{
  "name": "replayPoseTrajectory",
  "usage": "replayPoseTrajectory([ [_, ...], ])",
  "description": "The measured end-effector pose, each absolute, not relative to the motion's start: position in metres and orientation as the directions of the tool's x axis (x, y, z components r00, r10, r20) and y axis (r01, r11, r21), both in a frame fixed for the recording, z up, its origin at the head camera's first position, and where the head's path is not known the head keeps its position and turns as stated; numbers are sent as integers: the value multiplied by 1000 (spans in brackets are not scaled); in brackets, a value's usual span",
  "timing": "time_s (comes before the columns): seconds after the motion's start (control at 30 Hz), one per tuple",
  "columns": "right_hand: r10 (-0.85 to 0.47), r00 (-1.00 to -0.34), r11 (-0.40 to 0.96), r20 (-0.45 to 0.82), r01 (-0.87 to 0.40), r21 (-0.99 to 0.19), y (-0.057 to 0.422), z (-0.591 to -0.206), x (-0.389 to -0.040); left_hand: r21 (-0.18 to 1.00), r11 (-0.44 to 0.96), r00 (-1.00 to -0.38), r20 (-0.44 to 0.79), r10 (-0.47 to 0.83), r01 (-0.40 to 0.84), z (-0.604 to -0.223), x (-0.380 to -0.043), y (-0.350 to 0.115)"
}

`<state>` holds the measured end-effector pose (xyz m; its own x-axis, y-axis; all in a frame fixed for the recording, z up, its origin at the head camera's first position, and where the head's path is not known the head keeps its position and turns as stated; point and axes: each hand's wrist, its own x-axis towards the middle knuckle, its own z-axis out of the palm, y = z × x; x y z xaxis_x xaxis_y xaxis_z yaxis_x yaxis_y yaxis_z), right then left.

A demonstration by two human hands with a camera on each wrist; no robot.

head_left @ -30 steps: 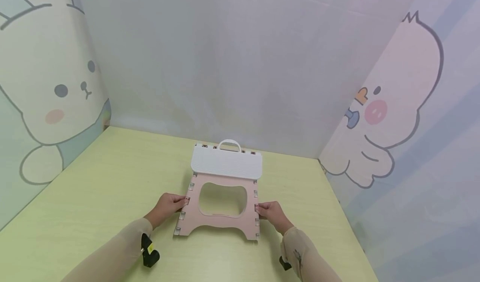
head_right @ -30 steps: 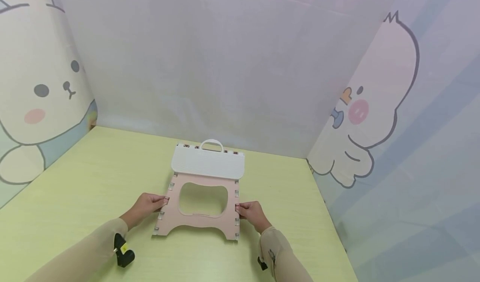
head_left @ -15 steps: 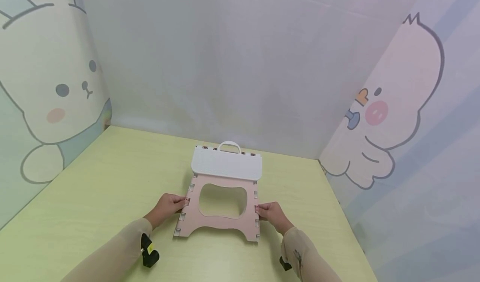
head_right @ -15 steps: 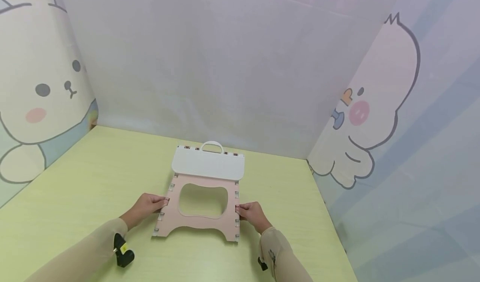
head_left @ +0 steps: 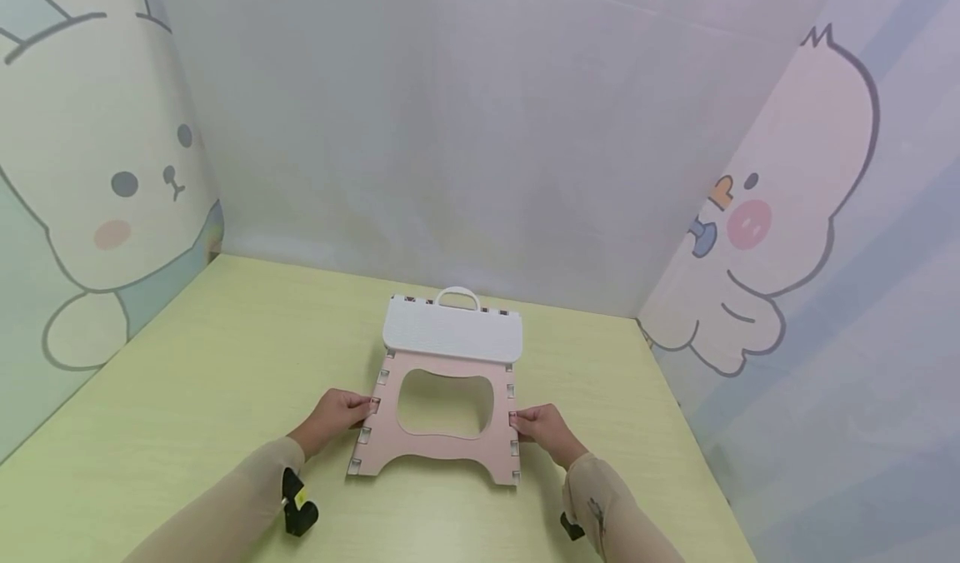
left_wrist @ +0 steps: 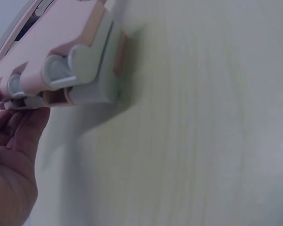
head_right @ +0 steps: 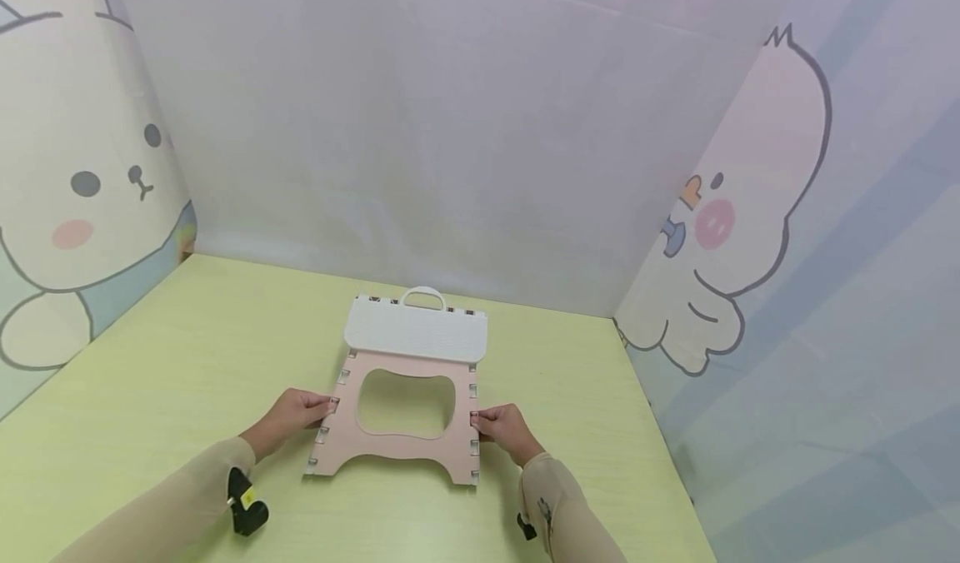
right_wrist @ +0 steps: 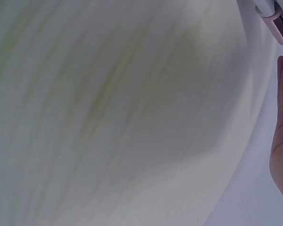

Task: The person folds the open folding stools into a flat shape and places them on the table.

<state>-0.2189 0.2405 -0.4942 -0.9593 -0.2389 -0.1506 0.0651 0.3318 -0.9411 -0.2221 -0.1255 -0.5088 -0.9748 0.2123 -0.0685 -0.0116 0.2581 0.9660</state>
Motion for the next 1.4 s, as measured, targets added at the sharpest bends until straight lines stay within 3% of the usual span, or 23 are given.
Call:
replayPoseTrajectory([
  [0.3, -223, -961, 348, -160, 75, -934, 236, -492, -216, 948, 316, -977, -100, 186, -37, -510, -223, -126],
  [0.63, -247, -957, 353, -154, 59, -934, 234, -495, -215, 924, 382, -975, -55, 216, 32, -511, -221, -130],
  [0.93, -240, -956, 379, -166, 65, -923, 234, -499, -213, 922, 382, -980, -128, 152, -61, -512, -220, -126],
  [1.4, -263, -950, 369, -167, 61, -927, 234, -501, -213, 903, 427, -983, -116, 145, -43, -514, -220, -128],
])
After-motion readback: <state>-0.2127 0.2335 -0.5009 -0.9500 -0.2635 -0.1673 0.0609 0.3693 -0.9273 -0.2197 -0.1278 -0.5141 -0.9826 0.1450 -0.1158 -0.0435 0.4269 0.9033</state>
